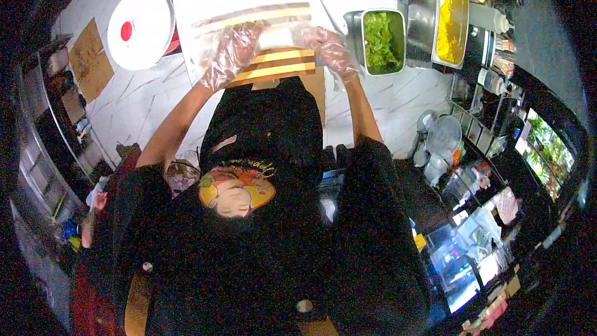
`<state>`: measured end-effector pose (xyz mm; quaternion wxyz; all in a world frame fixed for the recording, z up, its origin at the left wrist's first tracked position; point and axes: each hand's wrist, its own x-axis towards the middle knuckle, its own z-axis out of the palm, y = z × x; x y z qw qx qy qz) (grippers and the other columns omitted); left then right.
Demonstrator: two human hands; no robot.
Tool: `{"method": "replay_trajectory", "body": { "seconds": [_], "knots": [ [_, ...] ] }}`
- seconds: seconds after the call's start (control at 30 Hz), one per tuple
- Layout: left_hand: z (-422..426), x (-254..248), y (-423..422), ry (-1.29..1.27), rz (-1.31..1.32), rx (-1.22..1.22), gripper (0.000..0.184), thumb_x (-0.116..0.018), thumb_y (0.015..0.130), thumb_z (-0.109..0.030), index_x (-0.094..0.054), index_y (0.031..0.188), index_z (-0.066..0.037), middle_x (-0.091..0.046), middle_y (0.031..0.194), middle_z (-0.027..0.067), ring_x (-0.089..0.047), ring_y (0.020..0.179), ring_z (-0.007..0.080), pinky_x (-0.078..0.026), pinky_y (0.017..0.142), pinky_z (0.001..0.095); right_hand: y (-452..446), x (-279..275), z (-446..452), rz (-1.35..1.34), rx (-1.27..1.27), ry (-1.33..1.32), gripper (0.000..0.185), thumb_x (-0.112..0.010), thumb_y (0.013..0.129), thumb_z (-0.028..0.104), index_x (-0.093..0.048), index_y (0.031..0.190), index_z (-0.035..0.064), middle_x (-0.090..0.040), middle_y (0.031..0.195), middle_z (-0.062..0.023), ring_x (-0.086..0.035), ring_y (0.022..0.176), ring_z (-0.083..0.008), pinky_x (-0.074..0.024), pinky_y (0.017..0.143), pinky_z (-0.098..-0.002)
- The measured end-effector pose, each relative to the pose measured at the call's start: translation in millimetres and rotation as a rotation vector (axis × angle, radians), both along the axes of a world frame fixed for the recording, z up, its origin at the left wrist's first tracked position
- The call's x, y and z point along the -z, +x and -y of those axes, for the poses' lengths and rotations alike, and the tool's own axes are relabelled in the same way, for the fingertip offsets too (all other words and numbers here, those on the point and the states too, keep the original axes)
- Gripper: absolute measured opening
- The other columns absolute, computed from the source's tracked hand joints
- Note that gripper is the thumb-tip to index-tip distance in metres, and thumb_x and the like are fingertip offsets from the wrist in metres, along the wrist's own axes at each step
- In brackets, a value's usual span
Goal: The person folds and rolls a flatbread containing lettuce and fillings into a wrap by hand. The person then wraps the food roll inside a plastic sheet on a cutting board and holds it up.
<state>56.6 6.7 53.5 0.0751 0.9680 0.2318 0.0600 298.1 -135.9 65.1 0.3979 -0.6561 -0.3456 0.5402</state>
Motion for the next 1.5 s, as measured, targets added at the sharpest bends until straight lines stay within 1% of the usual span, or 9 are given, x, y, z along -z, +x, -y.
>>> {"method": "replay_trajectory", "body": {
  "seconds": [0.13, 0.33, 0.43, 0.57, 0.73, 0.83, 1.03, 1.33, 1.5],
  "knots": [
    [-3.5, -1.9, 1.9, 0.006, 0.046, 0.003, 0.043, -0.057, 0.086, -0.016, -0.059, 0.128, -0.007, -0.067, 0.110, 0.0142, -0.067, 0.092, 0.0301, -0.051, 0.083, 0.0436, 8.1, -1.3, 2.9, 0.058, -0.163, 0.028, 0.031, -0.064, 0.096, 0.020, -0.065, 0.121, 0.0007, -0.070, 0.113, -0.0087, -0.063, 0.105, -0.0174, -0.0488, 0.097, -0.0324],
    [-2.6, -0.7, 1.9, 0.006, 0.072, -0.008, 0.040, -0.057, 0.086, -0.014, -0.061, 0.125, -0.005, -0.068, 0.108, 0.0167, -0.067, 0.092, 0.0313, -0.052, 0.080, 0.0438, 19.5, 59.3, 19.4, 0.122, 0.052, 0.075, 0.022, -0.066, 0.095, 0.017, -0.069, 0.109, 0.0005, -0.071, 0.104, -0.0075, -0.064, 0.095, -0.0139, -0.0524, 0.084, -0.0299],
    [-1.7, 0.2, 1.5, 0.052, 0.105, -0.007, 0.040, -0.057, 0.086, -0.014, -0.061, 0.124, -0.004, -0.068, 0.108, 0.0171, -0.067, 0.092, 0.0318, -0.052, 0.080, 0.0440, 7.7, 44.9, 16.1, -0.148, 0.161, 0.129, 0.017, -0.066, 0.095, 0.014, -0.070, 0.104, 0.0004, -0.071, 0.099, -0.0061, -0.063, 0.089, -0.0121, -0.0530, 0.079, -0.0292],
    [-4.8, -7.0, 1.5, -0.202, -0.126, -0.016, 0.055, -0.061, 0.086, -0.024, -0.051, 0.138, -0.006, -0.060, 0.129, 0.0226, -0.059, 0.118, 0.0398, -0.045, 0.100, 0.0507, 2.7, 48.0, 8.3, 0.106, 0.144, 0.076, 0.011, -0.066, 0.094, 0.012, -0.069, 0.098, 0.0014, -0.069, 0.093, -0.0039, -0.062, 0.082, -0.0112, -0.0523, 0.073, -0.0280],
    [-4.4, -2.1, 0.2, -0.185, -0.110, -0.001, 0.053, -0.060, 0.086, -0.024, -0.052, 0.135, -0.006, -0.060, 0.129, 0.0213, -0.060, 0.115, 0.0388, -0.046, 0.097, 0.0508, -4.3, 66.3, 0.1, 0.194, 0.160, 0.126, 0.011, -0.070, 0.089, 0.012, -0.065, 0.093, 0.0030, -0.067, 0.085, -0.0034, -0.062, 0.076, -0.0137, -0.0514, 0.069, -0.0298],
    [-3.4, -6.0, 2.3, -0.191, -0.154, -0.011, 0.053, -0.060, 0.086, -0.022, -0.052, 0.135, -0.005, -0.060, 0.129, 0.0207, -0.060, 0.113, 0.0383, -0.047, 0.097, 0.0507, -23.7, -1.5, -20.2, 0.609, 0.175, -0.022, 0.019, -0.073, 0.084, 0.015, -0.064, 0.096, 0.0034, -0.067, 0.086, -0.0072, -0.064, 0.078, -0.0191, -0.0525, 0.074, -0.0337],
    [-2.2, 6.6, -4.4, -0.091, -0.041, 0.008, 0.051, -0.061, 0.086, -0.021, -0.053, 0.133, -0.004, -0.062, 0.127, 0.0197, -0.061, 0.111, 0.0368, -0.047, 0.096, 0.0514, -47.1, -27.2, 2.2, 0.820, 0.260, 0.174, 0.032, -0.077, 0.081, 0.020, -0.063, 0.105, 0.0053, -0.066, 0.105, -0.0143, -0.063, 0.098, -0.0297, -0.0502, 0.086, -0.0406],
    [-4.3, 3.8, 1.4, -0.272, -0.065, -0.029, 0.051, -0.062, 0.085, -0.020, -0.054, 0.133, -0.005, -0.062, 0.127, 0.0188, -0.062, 0.112, 0.0357, -0.047, 0.097, 0.0505, -55.5, -19.3, -4.2, 1.347, -0.312, 0.252, 0.068, -0.073, 0.083, 0.025, -0.048, 0.144, 0.0088, -0.047, 0.147, -0.0137, -0.039, 0.138, -0.0377, -0.0327, 0.108, -0.0518],
    [-1.1, 20.5, -5.6, -0.121, 0.000, -0.005, 0.052, -0.063, 0.084, -0.018, -0.053, 0.134, -0.007, -0.061, 0.129, 0.0185, -0.060, 0.115, 0.0356, -0.046, 0.099, 0.0498, -63.7, -33.9, 11.0, 1.119, -0.005, 0.325, 0.077, -0.070, 0.085, 0.034, -0.039, 0.148, 0.0037, -0.041, 0.153, -0.0125, -0.034, 0.142, -0.0334, -0.0301, 0.110, -0.0534]
  ]
}}
